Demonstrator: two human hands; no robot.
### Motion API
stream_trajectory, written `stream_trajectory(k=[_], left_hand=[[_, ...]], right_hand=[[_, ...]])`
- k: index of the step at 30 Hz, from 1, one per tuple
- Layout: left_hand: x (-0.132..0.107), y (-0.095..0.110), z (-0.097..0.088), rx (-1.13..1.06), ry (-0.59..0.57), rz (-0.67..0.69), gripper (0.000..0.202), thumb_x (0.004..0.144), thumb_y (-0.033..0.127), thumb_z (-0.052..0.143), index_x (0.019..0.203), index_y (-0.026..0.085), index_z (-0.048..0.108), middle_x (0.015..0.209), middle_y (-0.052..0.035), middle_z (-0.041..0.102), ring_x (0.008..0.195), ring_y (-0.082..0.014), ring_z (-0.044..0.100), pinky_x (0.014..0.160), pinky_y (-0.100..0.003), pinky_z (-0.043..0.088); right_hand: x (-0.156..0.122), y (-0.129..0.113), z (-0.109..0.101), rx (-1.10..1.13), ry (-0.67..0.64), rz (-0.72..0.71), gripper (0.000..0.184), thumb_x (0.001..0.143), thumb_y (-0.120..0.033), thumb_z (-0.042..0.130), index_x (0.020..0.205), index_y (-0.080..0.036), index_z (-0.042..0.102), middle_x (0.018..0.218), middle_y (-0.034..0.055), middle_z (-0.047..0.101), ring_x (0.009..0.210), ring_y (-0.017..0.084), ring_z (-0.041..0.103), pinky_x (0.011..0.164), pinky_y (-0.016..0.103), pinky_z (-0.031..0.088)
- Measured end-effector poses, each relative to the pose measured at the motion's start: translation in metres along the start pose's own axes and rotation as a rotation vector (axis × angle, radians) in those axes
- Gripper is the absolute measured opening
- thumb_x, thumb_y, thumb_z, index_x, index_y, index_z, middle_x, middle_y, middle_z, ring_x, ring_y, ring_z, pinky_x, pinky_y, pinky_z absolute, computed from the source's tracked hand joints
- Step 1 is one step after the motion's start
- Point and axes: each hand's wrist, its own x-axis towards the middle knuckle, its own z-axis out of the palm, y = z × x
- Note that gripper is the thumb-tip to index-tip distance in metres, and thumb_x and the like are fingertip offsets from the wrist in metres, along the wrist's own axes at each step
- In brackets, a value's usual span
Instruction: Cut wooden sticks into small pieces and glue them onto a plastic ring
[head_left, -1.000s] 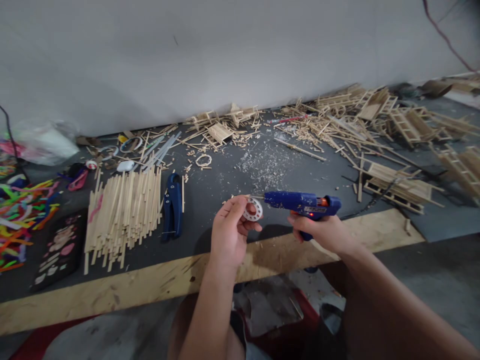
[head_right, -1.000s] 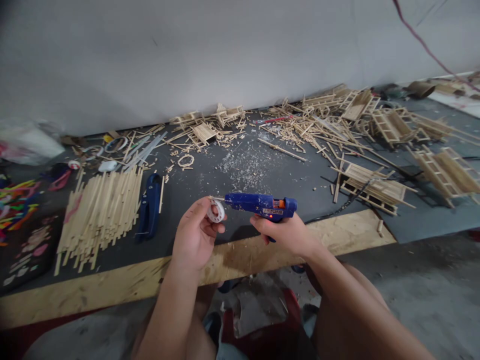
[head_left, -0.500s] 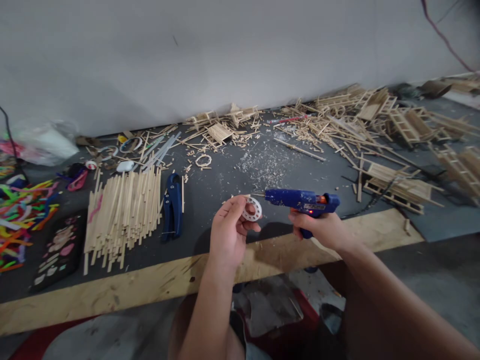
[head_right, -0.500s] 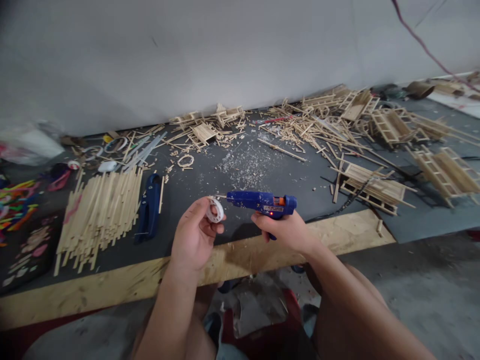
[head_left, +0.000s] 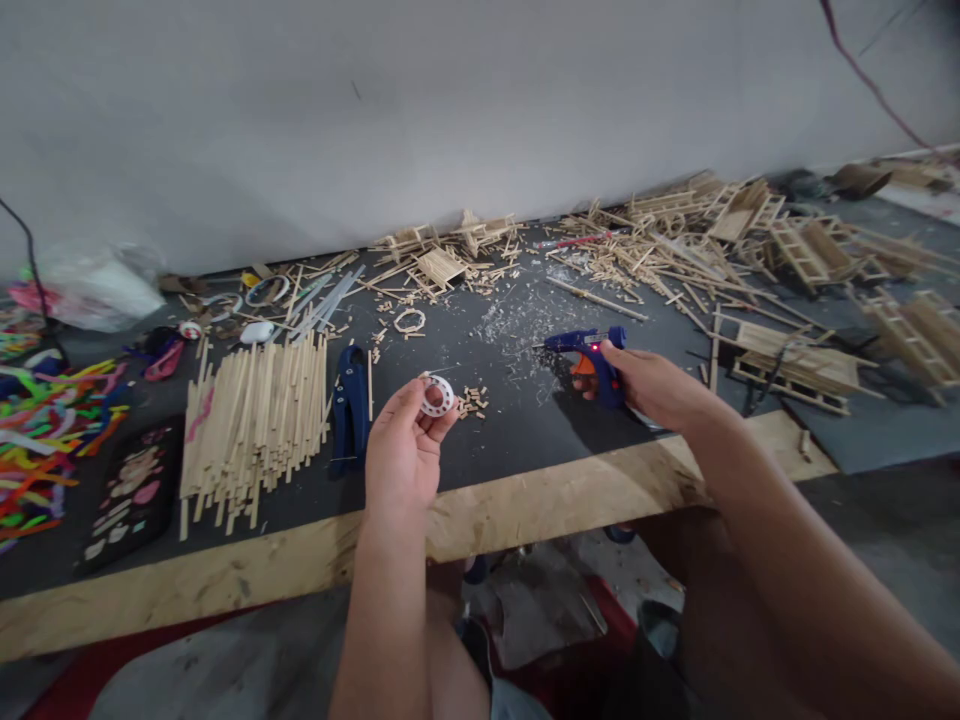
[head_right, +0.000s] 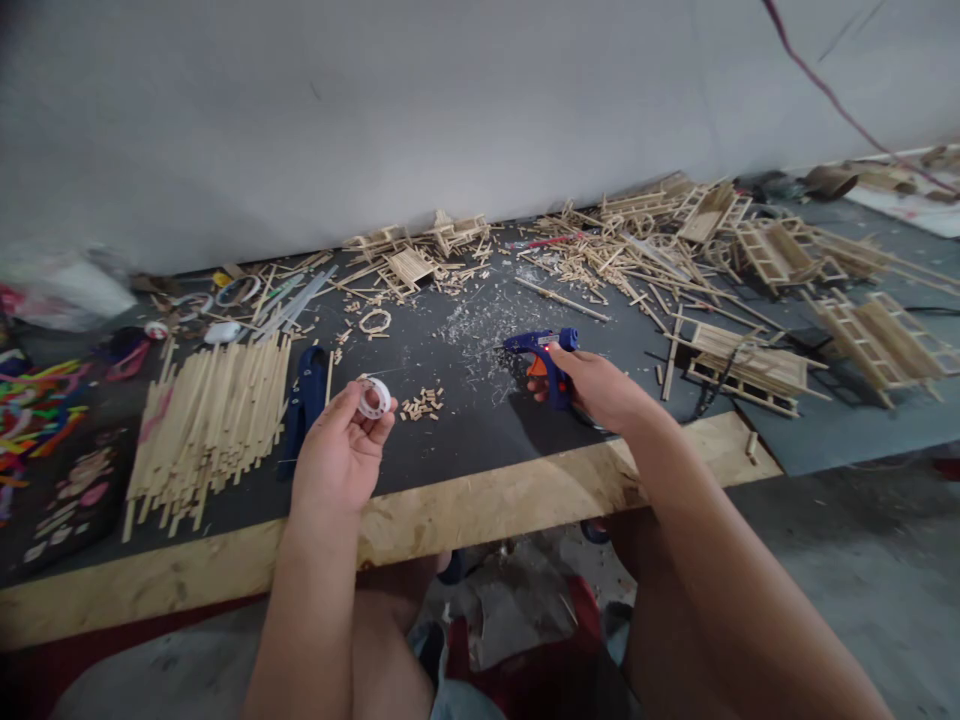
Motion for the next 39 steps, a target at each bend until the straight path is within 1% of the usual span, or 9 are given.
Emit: stream_trajectory(k=[3,5,8,11,16,19,22,33,39], left_hand=[[0.002,0.001,-0.006,0.001,0.005,0.03,0.019,0.066,0.024,0.072,0.08,0.015,0.064,0.072,-0.0009,0.066,0.068,-0.013,0.065,0.06,-0.021,0.054],[0.001,0.001,-0.008,0.011,0.003,0.045,0.019,0.066,0.024,0.072,0.081,0.015,0.064,0.073,-0.0012,0.066,0.069,-0.0133,0.065,0.062,-0.023,0.055],[-0.001,0.001,-0.009,0.037,0.003,0.066,0.019,0.067,0.025,0.071,0.081,0.015,0.063,0.073,-0.0014,0.066,0.069,-0.0133,0.064,0.064,-0.026,0.055],[-0.002,0.001,-0.01,0.06,0.016,0.094,0.019,0.067,0.026,0.071,0.08,0.015,0.063,0.072,-0.0014,0.065,0.068,-0.0133,0.063,0.063,-0.027,0.055],[-0.001,0.001,-0.013,0.091,0.03,0.12,0.02,0.067,0.028,0.07,0.081,0.015,0.063,0.072,-0.0017,0.064,0.069,-0.0136,0.062,0.063,-0.028,0.055],[-0.001,0.0,-0.013,0.104,0.035,0.118,0.021,0.067,0.028,0.07,0.081,0.014,0.062,0.073,-0.002,0.064,0.069,-0.0136,0.062,0.062,-0.027,0.055],[-0.003,-0.001,-0.012,0.109,0.036,0.111,0.021,0.067,0.029,0.071,0.08,0.014,0.062,0.072,-0.0022,0.064,0.069,-0.0136,0.062,0.062,-0.028,0.055],[-0.008,-0.001,-0.008,0.141,-0.011,0.094,0.022,0.068,0.03,0.07,0.08,0.015,0.062,0.071,-0.0014,0.064,0.067,-0.0129,0.062,0.063,-0.027,0.054],[-0.011,-0.004,-0.003,0.151,-0.041,0.084,0.02,0.069,0.03,0.069,0.08,0.015,0.062,0.07,-0.001,0.064,0.068,-0.0127,0.062,0.063,-0.026,0.055]], right_hand=[[0.0,-0.007,-0.023,-0.136,0.109,-0.061,0.023,0.078,-0.038,0.059,0.081,-0.015,0.063,0.083,0.0098,0.066,0.068,0.016,0.06,0.061,0.027,0.048],[-0.001,-0.013,-0.036,-0.282,0.33,-0.173,0.021,0.075,-0.035,0.063,0.08,-0.015,0.063,0.085,0.0095,0.064,0.068,0.014,0.057,0.057,0.026,0.043],[-0.007,-0.021,-0.038,-0.327,0.474,-0.295,0.018,0.072,-0.032,0.064,0.084,-0.018,0.061,0.077,0.0035,0.06,0.063,0.011,0.05,0.054,0.024,0.036],[-0.014,-0.024,-0.014,-0.481,0.242,-0.359,0.018,0.073,-0.034,0.062,0.084,-0.021,0.064,0.068,-0.0007,0.058,0.059,0.011,0.048,0.056,0.025,0.036],[-0.015,-0.008,0.056,-0.824,-0.19,-0.39,0.018,0.075,-0.033,0.059,0.086,-0.022,0.068,0.08,-0.0001,0.066,0.07,0.014,0.057,0.063,0.026,0.04],[-0.01,0.008,0.09,-0.903,-0.219,-0.515,0.016,0.074,-0.025,0.06,0.087,-0.022,0.068,0.087,0.0016,0.067,0.079,0.016,0.058,0.071,0.027,0.041],[-0.007,0.019,0.109,-1.001,-0.163,-0.508,0.017,0.074,-0.025,0.059,0.089,-0.021,0.068,0.086,0.0035,0.068,0.078,0.017,0.058,0.069,0.028,0.04],[0.0,0.028,0.118,-1.098,-0.093,-0.554,0.015,0.079,-0.028,0.054,0.082,-0.022,0.068,0.08,0.005,0.066,0.075,0.018,0.055,0.07,0.03,0.037],[-0.009,0.026,0.108,-0.777,-0.139,-0.575,0.012,0.08,-0.022,0.051,0.083,-0.019,0.062,0.085,0.0044,0.063,0.08,0.016,0.055,0.073,0.027,0.039]])
